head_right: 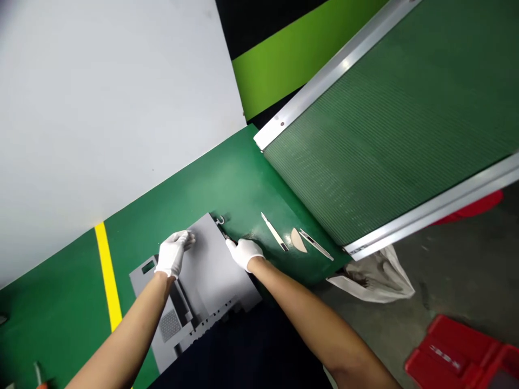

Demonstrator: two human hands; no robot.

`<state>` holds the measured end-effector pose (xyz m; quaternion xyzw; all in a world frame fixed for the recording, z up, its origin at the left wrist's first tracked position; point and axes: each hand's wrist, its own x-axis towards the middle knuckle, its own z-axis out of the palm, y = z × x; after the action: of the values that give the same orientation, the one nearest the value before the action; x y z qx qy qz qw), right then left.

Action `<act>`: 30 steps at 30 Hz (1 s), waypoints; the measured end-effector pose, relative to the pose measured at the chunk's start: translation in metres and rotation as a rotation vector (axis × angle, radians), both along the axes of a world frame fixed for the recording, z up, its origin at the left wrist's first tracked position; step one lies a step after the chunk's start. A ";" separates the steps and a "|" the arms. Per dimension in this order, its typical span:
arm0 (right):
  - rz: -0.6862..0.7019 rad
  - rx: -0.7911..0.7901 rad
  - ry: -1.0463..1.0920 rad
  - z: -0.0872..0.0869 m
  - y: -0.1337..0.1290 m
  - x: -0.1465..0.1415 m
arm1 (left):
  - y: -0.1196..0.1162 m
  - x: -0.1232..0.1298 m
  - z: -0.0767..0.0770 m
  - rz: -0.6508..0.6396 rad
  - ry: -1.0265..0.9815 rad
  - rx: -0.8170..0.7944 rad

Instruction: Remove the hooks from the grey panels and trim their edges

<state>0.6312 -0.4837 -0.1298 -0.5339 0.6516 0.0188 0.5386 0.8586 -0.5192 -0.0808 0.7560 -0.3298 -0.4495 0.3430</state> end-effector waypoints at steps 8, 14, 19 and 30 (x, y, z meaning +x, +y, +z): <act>0.043 -0.035 0.039 -0.002 -0.034 0.021 | 0.000 0.009 -0.016 -0.019 -0.044 -0.040; 0.040 -0.058 0.074 0.006 -0.046 0.030 | -0.011 0.025 -0.032 0.037 -0.134 -0.116; 0.069 -0.092 0.104 0.005 -0.048 0.037 | -0.039 0.023 -0.024 -0.062 -0.332 -0.144; 0.156 -0.160 0.196 0.006 -0.044 0.042 | -0.147 -0.052 -0.034 -1.377 -0.340 0.471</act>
<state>0.6730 -0.5275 -0.1238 -0.6197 0.6572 0.0605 0.4248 0.8070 -0.6662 -0.1144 0.4911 -0.6719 -0.4983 -0.2428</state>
